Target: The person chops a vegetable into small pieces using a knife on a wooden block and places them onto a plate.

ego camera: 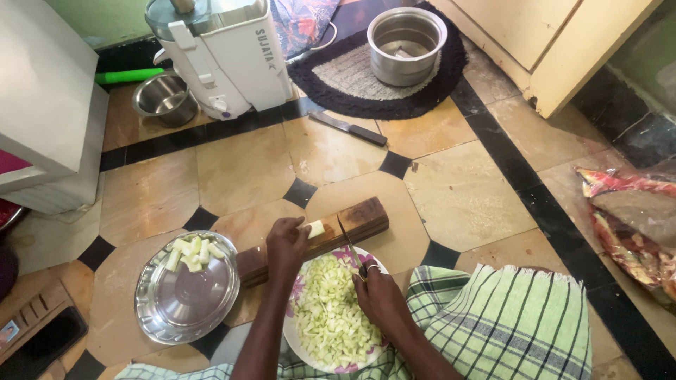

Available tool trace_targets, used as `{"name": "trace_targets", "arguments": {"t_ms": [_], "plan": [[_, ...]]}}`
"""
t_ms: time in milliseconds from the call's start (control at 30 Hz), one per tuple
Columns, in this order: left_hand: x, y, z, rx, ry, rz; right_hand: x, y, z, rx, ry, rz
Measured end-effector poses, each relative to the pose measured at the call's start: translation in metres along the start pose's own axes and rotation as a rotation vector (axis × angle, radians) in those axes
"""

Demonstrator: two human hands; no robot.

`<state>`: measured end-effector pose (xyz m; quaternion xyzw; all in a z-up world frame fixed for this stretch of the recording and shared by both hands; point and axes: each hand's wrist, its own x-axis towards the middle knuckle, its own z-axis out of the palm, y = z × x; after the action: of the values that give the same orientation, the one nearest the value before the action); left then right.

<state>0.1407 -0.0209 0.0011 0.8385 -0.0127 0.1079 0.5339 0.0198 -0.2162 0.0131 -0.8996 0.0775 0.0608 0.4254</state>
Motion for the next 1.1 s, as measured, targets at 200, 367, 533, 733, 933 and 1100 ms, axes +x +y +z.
{"name": "trace_targets", "arguments": {"t_ms": [200, 367, 533, 733, 933, 1100], "plan": [[-0.012, 0.026, 0.008, 0.403, -0.016, 0.166, 0.0, -0.003, -0.002, 0.014, -0.012, -0.003], [-0.011, 0.02, 0.012, 0.397, -0.025, 0.192, 0.0, -0.001, -0.001, 0.006, 0.002, -0.04], [-0.015, 0.021, 0.006, 0.353, -0.02, 0.262, 0.0, 0.002, 0.0, 0.004, -0.038, -0.012], [-0.015, 0.018, 0.003, 0.308, -0.058, 0.434, 0.0, 0.014, 0.01, -0.004, 0.02, -0.095], [-0.021, 0.01, 0.003, 0.299, -0.089, 0.447, -0.01, -0.004, 0.006, -0.177, 0.014, -0.105], [-0.024, 0.006, 0.002, 0.261, -0.057, 0.506, -0.012, -0.02, 0.007, -0.251, -0.001, -0.13]]}}
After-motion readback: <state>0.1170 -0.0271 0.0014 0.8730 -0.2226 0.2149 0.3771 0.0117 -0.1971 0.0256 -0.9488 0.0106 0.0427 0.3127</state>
